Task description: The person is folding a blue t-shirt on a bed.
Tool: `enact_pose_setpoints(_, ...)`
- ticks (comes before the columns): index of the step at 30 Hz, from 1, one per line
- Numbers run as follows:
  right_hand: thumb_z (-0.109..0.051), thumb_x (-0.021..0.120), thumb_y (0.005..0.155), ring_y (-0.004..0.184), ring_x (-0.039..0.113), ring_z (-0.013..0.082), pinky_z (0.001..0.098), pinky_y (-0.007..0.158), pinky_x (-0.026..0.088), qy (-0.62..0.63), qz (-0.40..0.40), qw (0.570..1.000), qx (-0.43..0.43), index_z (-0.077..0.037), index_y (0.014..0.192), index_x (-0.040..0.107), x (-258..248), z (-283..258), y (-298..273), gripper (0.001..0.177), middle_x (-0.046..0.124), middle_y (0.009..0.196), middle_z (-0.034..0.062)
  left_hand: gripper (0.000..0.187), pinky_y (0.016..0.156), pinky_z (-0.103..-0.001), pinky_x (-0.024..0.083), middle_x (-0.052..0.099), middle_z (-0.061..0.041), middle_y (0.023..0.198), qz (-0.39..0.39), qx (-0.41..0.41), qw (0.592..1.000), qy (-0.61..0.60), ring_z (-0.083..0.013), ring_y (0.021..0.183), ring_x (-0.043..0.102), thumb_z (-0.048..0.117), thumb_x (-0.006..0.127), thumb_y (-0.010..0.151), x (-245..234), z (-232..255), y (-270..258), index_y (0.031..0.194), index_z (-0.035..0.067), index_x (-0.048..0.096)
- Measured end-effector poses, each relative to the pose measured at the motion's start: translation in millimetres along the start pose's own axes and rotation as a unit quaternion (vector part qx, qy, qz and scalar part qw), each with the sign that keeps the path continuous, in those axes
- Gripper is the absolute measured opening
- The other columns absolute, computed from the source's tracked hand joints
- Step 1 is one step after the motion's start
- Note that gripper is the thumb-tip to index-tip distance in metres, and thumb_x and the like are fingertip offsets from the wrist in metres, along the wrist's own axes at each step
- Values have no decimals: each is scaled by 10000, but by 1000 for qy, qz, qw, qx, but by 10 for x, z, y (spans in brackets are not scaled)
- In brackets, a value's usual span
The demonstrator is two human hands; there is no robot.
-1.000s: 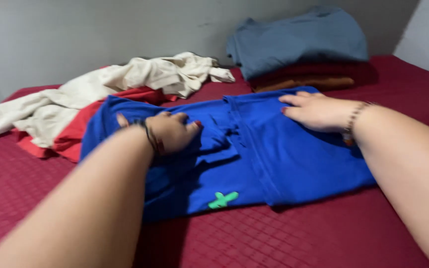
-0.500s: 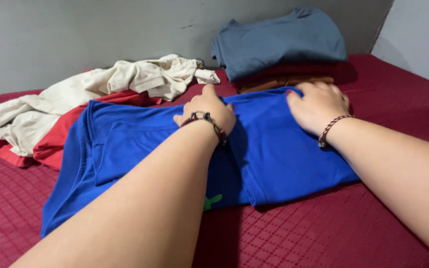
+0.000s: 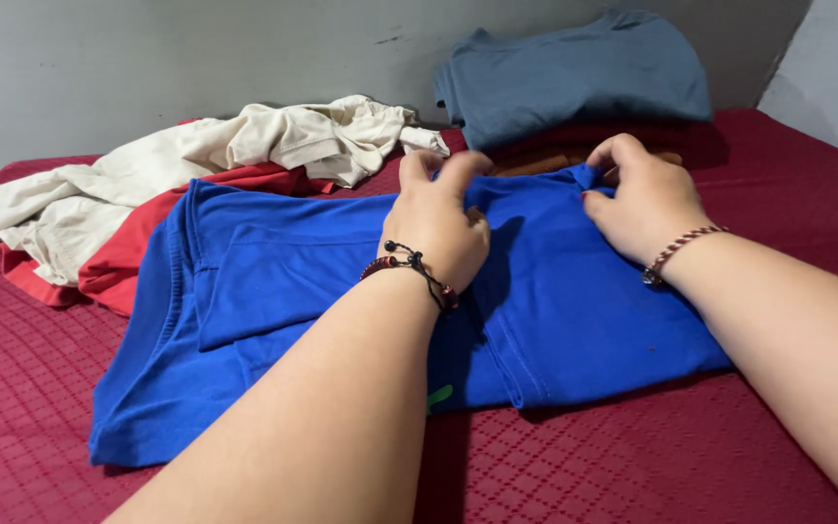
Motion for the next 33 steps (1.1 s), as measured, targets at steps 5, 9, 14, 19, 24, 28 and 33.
enact_pose_setpoints(5,-169,757,875,1047,699,311,417,912,536,36,80,992,-93,-119,1237,669,-151,-42,-20,376,726,1123,167,342,1054,-473,417,425,-96,1511,-61,-27,996,57,-287,1341,495,223,700,778,117,-100,47,1049,409,794)
enact_pose_setpoints(9,-133,731,894,972,721,281,395,876,556,60,107,989,-87,-139,1229,713,-245,-51,-45,336,743,1083,154,376,1106,-438,395,446,-69,1541,-84,-38,996,18,-258,1384,482,197,678,773,232,-208,69,1036,436,805)
enact_pose_setpoints(14,-74,686,942,863,745,228,358,807,589,74,159,981,-83,-145,1200,754,-469,-119,-160,276,760,1011,119,409,1126,-411,410,348,-55,1650,-102,-7,994,39,-247,1366,531,198,658,799,218,-70,27,1098,444,791)
enact_pose_setpoints(19,22,560,954,711,741,157,302,588,591,242,115,963,-21,-80,1167,663,-512,-162,-196,257,708,936,74,326,1196,-573,215,509,-71,1459,-132,-128,971,150,-259,1392,448,359,619,895,-5,-30,-101,1201,376,730)
enact_pose_setpoints(24,59,504,966,758,764,139,298,587,603,266,98,959,-8,-52,1037,643,-334,44,-78,191,706,930,123,403,1223,-625,138,548,-17,1429,-137,-78,980,123,-238,1397,447,284,600,887,127,-74,-35,1263,389,698)
enact_pose_setpoints(28,-16,539,955,796,767,212,351,716,611,108,50,993,22,-122,1025,766,-371,-139,-177,260,788,945,176,629,1167,-533,264,436,-13,1558,-82,13,996,38,-242,1401,434,114,612,794,394,-220,131,1392,308,602)
enact_pose_setpoints(33,-153,647,850,1027,677,310,433,921,530,-47,47,997,-42,-208,1150,791,-227,-15,-79,337,726,1174,123,744,1139,-456,354,328,-34,1655,-69,57,995,46,-239,1414,435,74,583,800,319,-44,71,1517,196,423)
Point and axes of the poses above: each hand's wrist, its own y-axis towards the middle knuckle, its own x-axis out of the palm, z = x × y, the point moved 9 cm from there along y, towards the middle knuckle
